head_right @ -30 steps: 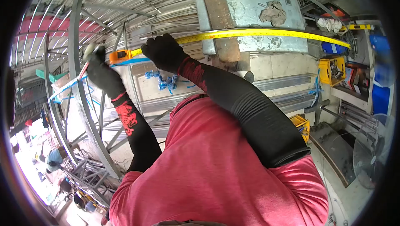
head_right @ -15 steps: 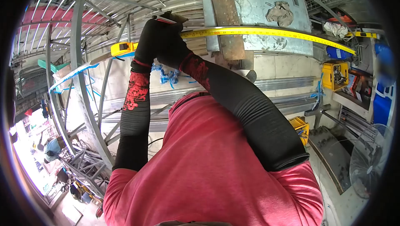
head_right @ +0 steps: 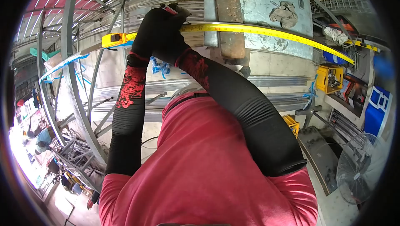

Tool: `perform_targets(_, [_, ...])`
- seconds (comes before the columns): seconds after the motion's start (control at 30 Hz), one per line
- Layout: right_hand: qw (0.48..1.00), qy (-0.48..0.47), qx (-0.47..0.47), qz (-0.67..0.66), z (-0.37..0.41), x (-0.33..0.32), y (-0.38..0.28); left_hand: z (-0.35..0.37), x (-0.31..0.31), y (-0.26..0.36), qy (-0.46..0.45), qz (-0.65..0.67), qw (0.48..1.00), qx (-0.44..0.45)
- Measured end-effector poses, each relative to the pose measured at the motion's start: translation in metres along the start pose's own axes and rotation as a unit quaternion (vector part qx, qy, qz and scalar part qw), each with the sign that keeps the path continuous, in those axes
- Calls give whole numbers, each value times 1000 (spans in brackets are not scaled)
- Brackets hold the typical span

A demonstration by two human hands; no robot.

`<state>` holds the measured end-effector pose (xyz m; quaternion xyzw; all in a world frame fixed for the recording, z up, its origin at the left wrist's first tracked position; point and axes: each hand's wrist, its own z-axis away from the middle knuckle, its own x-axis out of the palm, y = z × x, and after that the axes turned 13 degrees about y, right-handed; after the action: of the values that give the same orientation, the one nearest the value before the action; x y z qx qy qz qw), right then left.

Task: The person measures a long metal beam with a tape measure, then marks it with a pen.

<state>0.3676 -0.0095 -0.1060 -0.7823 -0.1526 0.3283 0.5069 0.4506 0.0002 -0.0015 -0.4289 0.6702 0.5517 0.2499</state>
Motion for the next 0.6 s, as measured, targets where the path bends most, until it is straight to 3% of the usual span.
perform_targets(0.07, [999, -33, -17, 26, 0, -5, -1, 0, 2, -3, 46, -128, 982, 130])
perform_targets(0.17, [996, -67, -31, 51, -4, -14, -14, 0, 1, -2, 46, -131, 981, 133])
perform_targets(0.23, [993, -80, 7, -84, -8, -18, -22, 1, 4, -4, 53, -133, 980, 135])
perform_targets(0.37, [995, -73, -25, -56, -4, -9, -14, 0, 3, -1, 40, -170, 974, 142])
perform_targets(0.6, [933, -128, 120, -315, -6, -8, -16, 1, 7, -4, 37, -203, 967, 151])
